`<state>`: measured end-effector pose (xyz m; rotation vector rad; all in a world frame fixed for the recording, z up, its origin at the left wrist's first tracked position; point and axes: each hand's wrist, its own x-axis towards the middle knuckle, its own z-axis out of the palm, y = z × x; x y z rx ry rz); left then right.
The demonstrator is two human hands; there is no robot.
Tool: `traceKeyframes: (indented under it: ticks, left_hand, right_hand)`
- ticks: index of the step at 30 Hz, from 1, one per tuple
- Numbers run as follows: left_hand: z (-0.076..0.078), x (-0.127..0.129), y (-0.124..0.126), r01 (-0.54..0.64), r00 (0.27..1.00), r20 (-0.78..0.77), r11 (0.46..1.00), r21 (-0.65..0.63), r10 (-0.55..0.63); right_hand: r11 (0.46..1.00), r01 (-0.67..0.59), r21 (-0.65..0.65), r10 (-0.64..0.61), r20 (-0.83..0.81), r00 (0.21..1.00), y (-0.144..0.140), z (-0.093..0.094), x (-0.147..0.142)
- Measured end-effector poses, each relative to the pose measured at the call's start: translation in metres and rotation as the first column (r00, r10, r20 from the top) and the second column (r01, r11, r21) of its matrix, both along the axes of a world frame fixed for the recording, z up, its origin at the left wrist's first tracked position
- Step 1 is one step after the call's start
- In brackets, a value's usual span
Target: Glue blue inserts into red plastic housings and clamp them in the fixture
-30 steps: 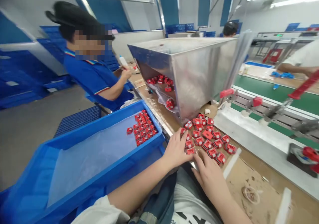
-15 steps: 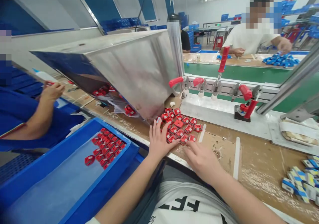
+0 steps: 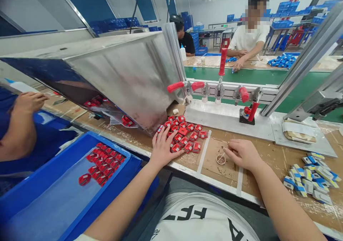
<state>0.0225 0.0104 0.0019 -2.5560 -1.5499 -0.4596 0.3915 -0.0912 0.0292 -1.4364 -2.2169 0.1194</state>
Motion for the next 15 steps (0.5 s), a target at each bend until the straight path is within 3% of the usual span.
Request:
traceKeyframes:
  ticks: [4,7,11,13,15]
  left_hand:
    - [0.003,0.000,-0.008,-0.019,1.000,-0.010,0.999,0.034,0.019]
    - [0.012,0.013,-0.013,0.075,0.997,0.025,0.995,0.059,-0.077]
    - [0.027,0.067,-0.010,0.310,0.950,0.063,0.943,-0.117,-0.305]
    - [0.033,0.096,-0.012,0.332,0.943,0.056,0.918,-0.216,-0.328]
    - [0.036,0.116,-0.016,0.319,0.944,-0.019,0.928,-0.192,-0.329]
  right_hand:
    - [0.993,-0.085,-0.080,0.088,0.027,0.996,-0.003,-0.004,-0.003]
    - [0.991,-0.096,-0.095,0.099,0.034,0.994,-0.002,-0.002,-0.008]
    - [0.987,-0.129,-0.094,0.133,0.046,0.990,0.002,0.001,-0.008]
    - [0.982,-0.177,-0.072,0.179,0.020,0.984,-0.003,-0.003,-0.008]
    - [0.978,-0.208,-0.017,0.208,-0.020,0.978,-0.012,-0.013,-0.008]
